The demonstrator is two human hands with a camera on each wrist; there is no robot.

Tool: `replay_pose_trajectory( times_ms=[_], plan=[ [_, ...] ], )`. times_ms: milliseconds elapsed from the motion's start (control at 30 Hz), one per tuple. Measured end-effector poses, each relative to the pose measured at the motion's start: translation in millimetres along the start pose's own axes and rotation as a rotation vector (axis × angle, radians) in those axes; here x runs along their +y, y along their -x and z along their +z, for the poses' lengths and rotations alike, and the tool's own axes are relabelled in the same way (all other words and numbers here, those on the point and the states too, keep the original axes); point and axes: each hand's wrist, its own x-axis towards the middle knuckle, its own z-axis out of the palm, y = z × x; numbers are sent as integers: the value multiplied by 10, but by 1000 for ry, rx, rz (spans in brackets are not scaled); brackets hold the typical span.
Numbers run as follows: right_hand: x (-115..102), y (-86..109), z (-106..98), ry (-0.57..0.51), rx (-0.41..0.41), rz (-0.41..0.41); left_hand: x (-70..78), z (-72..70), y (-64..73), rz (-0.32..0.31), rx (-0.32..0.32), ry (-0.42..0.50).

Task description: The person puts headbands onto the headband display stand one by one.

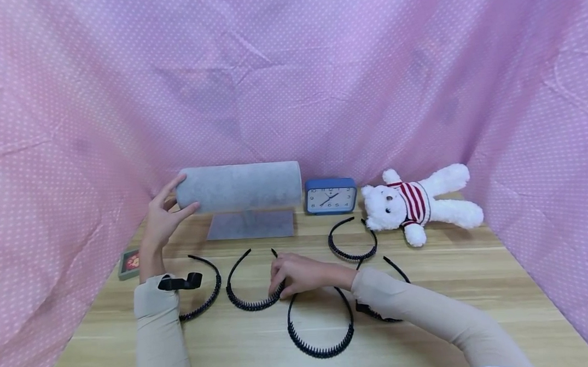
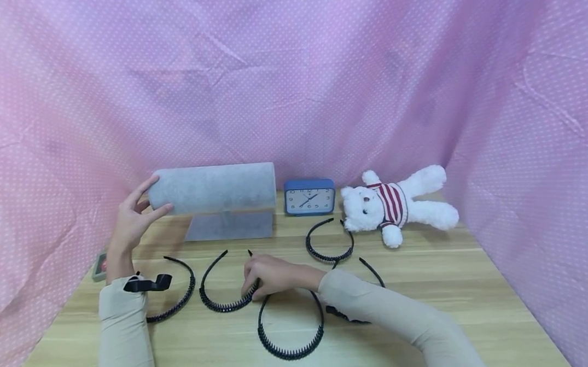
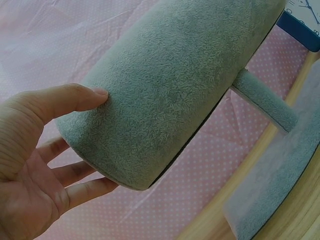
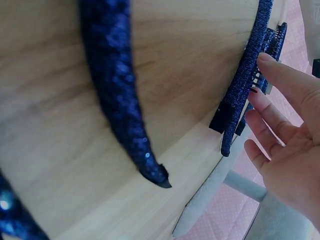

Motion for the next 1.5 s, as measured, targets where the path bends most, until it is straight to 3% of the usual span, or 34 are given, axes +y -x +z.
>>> replay_pose_trajectory(
  times_ms=[467,767,1033,1167,1500],
  plan=[
    [1,-19,21,27,-41,8,2,15,-16,-12,0,-1],
    [19,46,-20,-47,-52,30,-6,14,-3,-39,-9,-9],
    [37,172,-220,-197,-45,82,1,0,27,-48,-12,-36],
    [94,229,-340,-285,-8,46,1,0,28,-42,-9,-50],
    [134,365,-626,-331,48,40,-3,-15,25,-37,-7,-61]
  ],
)
